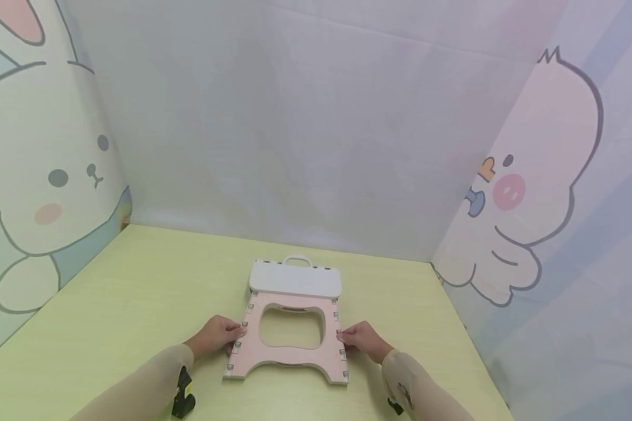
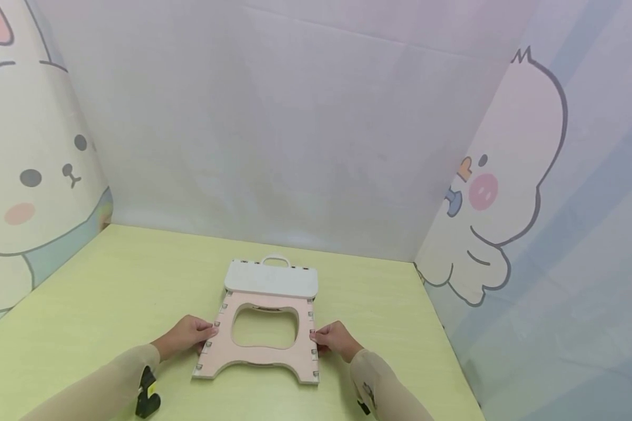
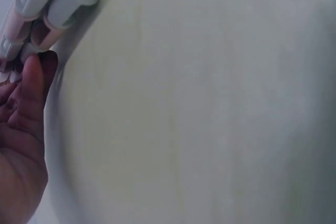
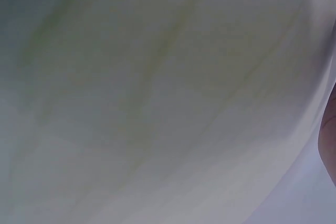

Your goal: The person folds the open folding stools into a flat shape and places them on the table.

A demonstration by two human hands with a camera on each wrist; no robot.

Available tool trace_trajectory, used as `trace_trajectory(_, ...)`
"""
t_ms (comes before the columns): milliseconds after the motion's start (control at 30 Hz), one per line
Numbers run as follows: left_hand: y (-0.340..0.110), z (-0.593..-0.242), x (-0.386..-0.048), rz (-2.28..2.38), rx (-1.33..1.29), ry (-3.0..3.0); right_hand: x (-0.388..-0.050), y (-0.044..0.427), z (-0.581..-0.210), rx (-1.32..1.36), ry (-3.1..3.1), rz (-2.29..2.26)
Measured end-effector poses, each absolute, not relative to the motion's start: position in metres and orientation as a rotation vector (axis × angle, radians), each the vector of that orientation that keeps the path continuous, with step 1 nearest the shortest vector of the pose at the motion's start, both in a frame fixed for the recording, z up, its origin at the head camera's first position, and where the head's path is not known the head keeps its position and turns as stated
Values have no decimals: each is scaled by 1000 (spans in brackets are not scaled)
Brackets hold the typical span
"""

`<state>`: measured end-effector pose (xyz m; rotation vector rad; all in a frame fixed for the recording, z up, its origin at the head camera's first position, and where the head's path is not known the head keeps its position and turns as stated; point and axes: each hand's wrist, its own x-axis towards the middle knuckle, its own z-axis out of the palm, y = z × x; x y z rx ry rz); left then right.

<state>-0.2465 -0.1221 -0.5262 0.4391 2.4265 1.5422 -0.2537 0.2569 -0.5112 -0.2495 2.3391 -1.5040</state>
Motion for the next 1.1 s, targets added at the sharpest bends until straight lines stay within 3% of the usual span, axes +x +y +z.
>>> trace_trajectory(1100,-120,-526,-249,1453,417,2466,-255,260,-516,-258,2349,-1417)
